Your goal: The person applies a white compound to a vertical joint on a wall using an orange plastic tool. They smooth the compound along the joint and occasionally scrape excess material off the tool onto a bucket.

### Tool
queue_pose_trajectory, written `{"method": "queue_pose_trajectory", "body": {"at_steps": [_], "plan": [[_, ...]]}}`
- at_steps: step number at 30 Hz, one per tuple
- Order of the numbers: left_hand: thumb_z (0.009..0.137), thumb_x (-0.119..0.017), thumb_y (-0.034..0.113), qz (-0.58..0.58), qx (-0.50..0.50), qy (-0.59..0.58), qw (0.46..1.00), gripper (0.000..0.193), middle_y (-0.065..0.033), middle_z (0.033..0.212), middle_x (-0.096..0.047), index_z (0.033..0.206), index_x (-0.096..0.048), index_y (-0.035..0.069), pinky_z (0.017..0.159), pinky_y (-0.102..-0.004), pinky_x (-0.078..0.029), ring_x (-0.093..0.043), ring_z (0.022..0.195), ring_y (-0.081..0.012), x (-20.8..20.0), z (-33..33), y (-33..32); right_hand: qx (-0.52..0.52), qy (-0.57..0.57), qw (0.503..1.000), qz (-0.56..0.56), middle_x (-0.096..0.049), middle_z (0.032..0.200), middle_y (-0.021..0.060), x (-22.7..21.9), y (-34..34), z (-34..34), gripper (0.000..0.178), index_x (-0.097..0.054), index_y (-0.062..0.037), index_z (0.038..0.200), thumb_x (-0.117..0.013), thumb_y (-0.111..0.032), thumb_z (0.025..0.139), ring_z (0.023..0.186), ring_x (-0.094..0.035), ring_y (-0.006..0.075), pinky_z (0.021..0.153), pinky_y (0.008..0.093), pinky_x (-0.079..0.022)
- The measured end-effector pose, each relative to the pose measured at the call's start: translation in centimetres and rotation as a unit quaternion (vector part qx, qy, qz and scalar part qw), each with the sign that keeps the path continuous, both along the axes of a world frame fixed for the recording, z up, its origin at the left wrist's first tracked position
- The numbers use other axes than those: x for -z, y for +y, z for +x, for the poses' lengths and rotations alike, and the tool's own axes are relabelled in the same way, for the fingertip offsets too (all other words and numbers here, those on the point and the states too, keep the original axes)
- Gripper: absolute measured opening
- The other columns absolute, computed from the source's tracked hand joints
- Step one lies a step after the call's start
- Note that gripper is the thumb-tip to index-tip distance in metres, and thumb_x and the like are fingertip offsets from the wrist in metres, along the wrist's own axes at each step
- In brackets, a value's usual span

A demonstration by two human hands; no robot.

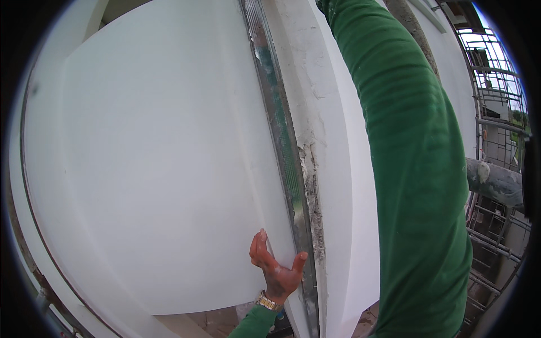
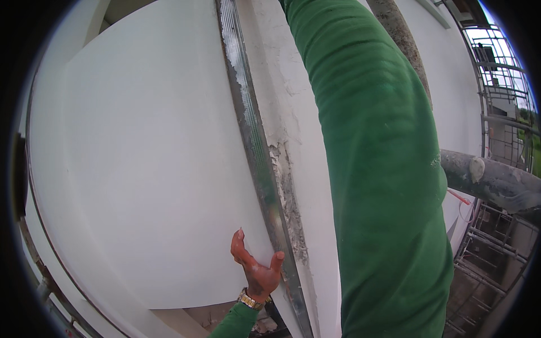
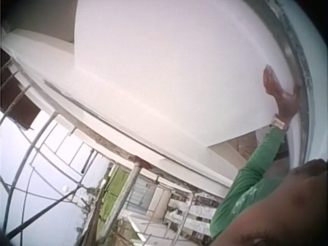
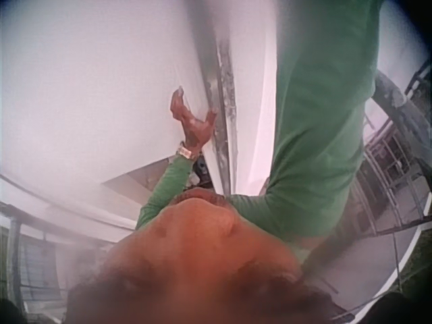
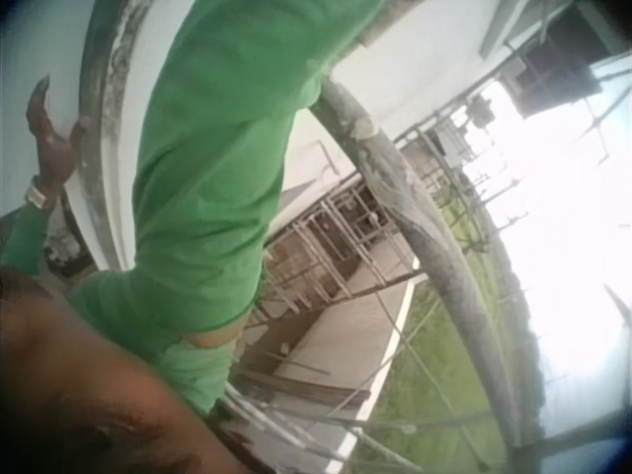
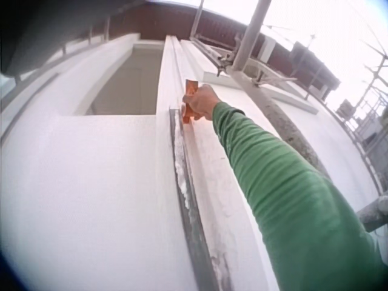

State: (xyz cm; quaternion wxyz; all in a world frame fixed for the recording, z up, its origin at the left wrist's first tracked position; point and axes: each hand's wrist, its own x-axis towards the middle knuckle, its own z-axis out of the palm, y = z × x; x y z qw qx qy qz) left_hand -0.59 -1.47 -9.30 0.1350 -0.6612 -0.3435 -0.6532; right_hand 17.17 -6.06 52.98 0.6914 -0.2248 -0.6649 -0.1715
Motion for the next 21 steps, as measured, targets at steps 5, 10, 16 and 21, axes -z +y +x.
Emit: {"method": "queue_pose_trajectory", "body": {"at_steps": [5,10,16,21], "plan": [[0.085,-0.071,0.066,0.003,0.019,-0.006,1.0,0.11,-0.0239,0.15,-0.028,0.152,-0.021,-0.006,0.115,-0.0552,-0.025,-0.03,0.139,-0.0412,0.1,0.6,0.1,0.557,-0.217,0.764,0.245,-0.073,0.094,0.0146,-5.7,2.5,2.7,0.026,-0.069,-0.0018,0.108,-0.067,-0.024,0.094,0.079,-0.074,0.0246,0.067,0.0354,-0.061],[0.085,-0.072,0.065,-0.006,-0.009,-0.006,1.0,0.11,-0.0244,0.15,-0.029,0.152,-0.021,-0.006,0.115,-0.0548,-0.025,-0.03,0.138,-0.0413,0.4,-0.4,0.5,-0.039,-0.005,0.996,0.084,-0.073,0.101,0.0159,-1.8,2.3,-0.5,0.037,-0.065,0.0002,0.115,-0.072,-0.026,0.09,0.091,-0.073,0.0287,0.078,0.0368,-0.059],[0.086,-0.073,0.06,0.006,0.013,-0.01,1.0,0.107,-0.0252,0.149,-0.029,0.152,-0.021,-0.006,0.115,-0.0543,-0.025,-0.03,0.138,-0.042,0.2,0.8,0.2,-0.081,0.005,0.949,0.305,-0.071,0.087,0.0122,-4.3,3.4,-0.2,0.043,-0.053,0.0023,0.124,-0.072,-0.019,0.091,0.079,-0.07,0.0235,0.072,0.0353,-0.057],[0.085,-0.076,0.058,0.029,0.029,-0.033,0.999,0.105,-0.0278,0.147,-0.032,0.149,-0.025,-0.007,0.113,-0.0536,-0.026,-0.031,0.136,-0.0415,0.4,0.7,0.5,-0.16,0.03,0.906,0.392,-0.07,0.084,0.0104,-2.3,0.8,0.1,0.038,-0.05,0.0006,0.118,-0.071,-0.018,0.092,0.077,-0.069,0.0196,0.07,0.0352,-0.055]]}}
